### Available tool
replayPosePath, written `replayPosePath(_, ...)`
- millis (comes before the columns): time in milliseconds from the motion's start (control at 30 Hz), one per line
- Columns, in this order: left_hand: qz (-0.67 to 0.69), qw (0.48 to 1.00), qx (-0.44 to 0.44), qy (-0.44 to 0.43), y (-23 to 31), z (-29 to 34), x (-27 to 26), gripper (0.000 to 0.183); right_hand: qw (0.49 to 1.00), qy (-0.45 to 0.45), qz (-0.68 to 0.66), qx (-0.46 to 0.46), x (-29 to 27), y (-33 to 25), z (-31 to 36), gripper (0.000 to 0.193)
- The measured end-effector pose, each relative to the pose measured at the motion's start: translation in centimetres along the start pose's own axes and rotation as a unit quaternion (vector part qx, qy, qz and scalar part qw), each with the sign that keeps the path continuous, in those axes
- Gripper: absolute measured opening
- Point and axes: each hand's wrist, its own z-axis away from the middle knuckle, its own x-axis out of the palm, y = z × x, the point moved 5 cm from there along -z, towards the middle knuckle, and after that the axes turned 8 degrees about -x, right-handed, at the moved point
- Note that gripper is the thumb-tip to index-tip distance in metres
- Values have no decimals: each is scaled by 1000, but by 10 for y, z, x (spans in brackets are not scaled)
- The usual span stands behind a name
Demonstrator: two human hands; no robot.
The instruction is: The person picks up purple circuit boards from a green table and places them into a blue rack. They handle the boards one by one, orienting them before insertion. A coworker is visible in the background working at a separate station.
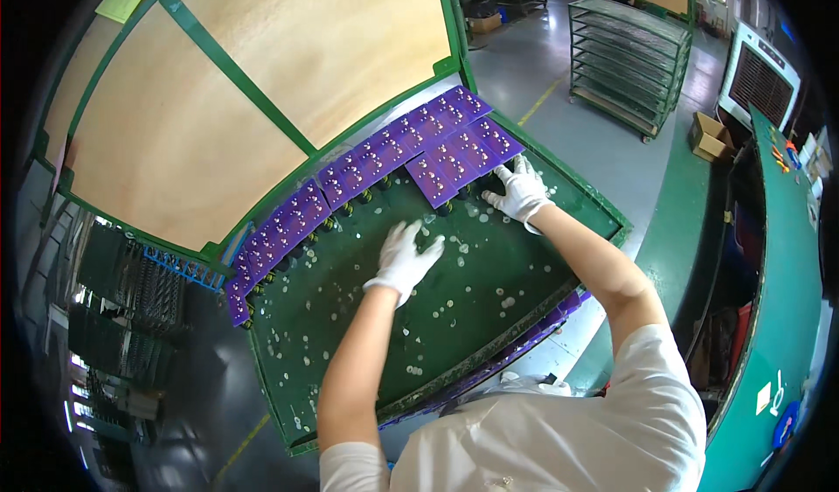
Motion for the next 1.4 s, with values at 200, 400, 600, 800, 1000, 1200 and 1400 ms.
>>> replayPosePath(200, -127, 986, -7, 109, 39, -81, 47, 78, 993, 99, -14, 68, 0, -10, -19, 77)
replayPosePath(400, -5, 991, 67, 118, 31, -98, 51, 63, 977, 190, -82, 50, 5, -15, -24, 50)
replayPosePath(600, 243, 960, 66, 124, 57, -40, 28, 46, 967, 175, -185, 27, 8, -14, -3, 46)
replayPosePath(800, 166, 938, 212, 220, 94, 45, -61, 40, 750, 196, -631, -25, -11, -79, 40, 60)
replayPosePath(1000, 603, 776, 178, -39, 52, 98, -116, 39, 749, 154, -638, -92, -23, -141, 65, 74)
replayPosePath(1200, 629, 719, 190, 225, -29, 126, -117, 45, 785, 136, -583, -160, -9, -219, 77, 66)
replayPosePath(1400, 883, 461, 84, 28, -75, 141, -96, 47, 777, 106, -601, -151, 26, -257, 87, 69)
